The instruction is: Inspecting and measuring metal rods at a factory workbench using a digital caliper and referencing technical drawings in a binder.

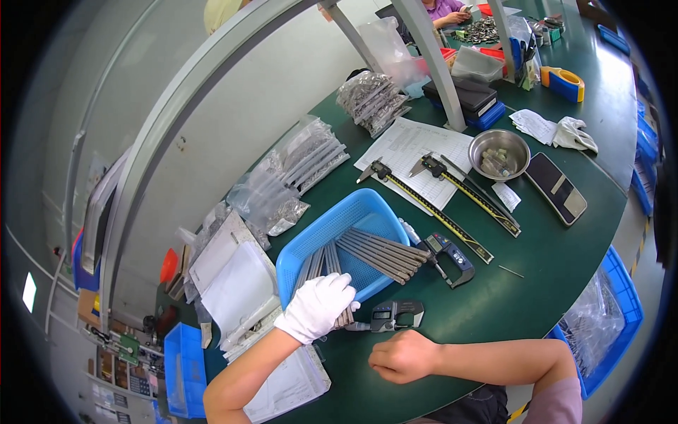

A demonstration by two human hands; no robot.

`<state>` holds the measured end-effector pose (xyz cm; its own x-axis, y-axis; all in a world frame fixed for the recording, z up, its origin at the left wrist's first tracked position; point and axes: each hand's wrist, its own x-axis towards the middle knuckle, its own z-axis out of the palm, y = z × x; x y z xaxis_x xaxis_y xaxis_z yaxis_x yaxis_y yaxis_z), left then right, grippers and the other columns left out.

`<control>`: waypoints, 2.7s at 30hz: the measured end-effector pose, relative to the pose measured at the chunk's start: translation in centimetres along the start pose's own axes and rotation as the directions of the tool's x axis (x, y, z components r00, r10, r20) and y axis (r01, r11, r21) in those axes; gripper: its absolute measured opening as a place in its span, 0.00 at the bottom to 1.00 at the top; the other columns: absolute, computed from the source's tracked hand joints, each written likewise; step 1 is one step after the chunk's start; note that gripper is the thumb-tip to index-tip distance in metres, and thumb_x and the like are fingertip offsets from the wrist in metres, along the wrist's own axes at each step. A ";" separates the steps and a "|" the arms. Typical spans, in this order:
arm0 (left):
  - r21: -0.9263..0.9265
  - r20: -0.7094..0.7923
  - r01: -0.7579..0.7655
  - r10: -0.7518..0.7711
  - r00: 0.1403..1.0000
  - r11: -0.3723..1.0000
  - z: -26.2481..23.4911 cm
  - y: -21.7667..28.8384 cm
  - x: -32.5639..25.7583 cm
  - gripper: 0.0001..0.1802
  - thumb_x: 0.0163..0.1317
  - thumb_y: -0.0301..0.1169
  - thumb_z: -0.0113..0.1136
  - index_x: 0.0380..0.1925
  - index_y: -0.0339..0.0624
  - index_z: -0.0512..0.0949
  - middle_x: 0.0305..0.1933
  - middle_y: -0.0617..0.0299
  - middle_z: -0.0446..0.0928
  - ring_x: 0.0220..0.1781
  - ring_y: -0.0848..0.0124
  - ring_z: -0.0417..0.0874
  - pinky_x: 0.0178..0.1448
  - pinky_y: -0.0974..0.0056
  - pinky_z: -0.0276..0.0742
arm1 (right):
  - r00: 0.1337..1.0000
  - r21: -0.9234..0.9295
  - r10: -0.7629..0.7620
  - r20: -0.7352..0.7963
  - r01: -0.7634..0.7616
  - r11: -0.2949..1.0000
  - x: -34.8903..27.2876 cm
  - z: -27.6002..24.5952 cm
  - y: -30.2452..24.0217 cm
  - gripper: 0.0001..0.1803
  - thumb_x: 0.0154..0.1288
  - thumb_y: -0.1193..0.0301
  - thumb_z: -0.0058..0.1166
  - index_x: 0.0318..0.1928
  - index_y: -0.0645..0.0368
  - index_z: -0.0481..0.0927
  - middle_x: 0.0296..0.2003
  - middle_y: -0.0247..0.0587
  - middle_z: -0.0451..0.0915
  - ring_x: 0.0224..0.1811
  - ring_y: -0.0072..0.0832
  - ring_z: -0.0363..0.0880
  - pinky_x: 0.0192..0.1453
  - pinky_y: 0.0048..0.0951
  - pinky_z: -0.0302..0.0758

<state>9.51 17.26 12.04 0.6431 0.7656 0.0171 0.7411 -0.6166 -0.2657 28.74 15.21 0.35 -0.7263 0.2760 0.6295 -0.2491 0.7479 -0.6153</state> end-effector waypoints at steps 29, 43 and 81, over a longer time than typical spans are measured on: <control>-0.938 0.252 -0.170 -0.931 0.264 -0.302 -12.4 3.7 -6.1 0.17 0.68 0.40 0.43 0.33 0.38 0.74 0.35 0.49 0.80 0.39 0.58 0.83 0.44 0.58 0.79 | 0.979 -0.104 0.165 -0.117 -0.177 0.979 1.0 -1.2 -0.1 0.06 0.52 0.75 0.55 0.33 0.56 0.78 0.26 0.39 0.78 0.24 0.36 0.78 0.26 0.34 0.73; -0.918 0.282 -0.193 -0.913 0.295 -0.346 -7.9 8.9 -9.8 0.16 0.68 0.36 0.44 0.33 0.35 0.76 0.35 0.51 0.80 0.40 0.64 0.82 0.49 0.60 0.76 | 0.996 -0.130 0.024 -0.081 -0.034 0.991 1.3 -0.2 -1.7 0.07 0.49 0.79 0.56 0.31 0.57 0.77 0.27 0.37 0.79 0.23 0.33 0.78 0.26 0.29 0.74; -0.292 0.534 -0.622 -0.664 0.524 -0.726 7.3 6.8 -18.4 0.19 0.68 0.34 0.42 0.54 0.34 0.64 0.52 0.48 0.73 0.54 0.58 0.76 0.57 0.58 0.74 | 0.960 -0.343 0.143 0.241 -0.053 0.938 5.0 4.8 -5.4 0.07 0.49 0.81 0.55 0.32 0.60 0.78 0.27 0.40 0.81 0.21 0.31 0.78 0.24 0.26 0.72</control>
<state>1.33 0.27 2.90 -0.2580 0.9082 -0.3297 -0.8820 -0.0820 0.4641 23.37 9.65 4.49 -0.8873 0.2258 0.4021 0.0245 0.8938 -0.4479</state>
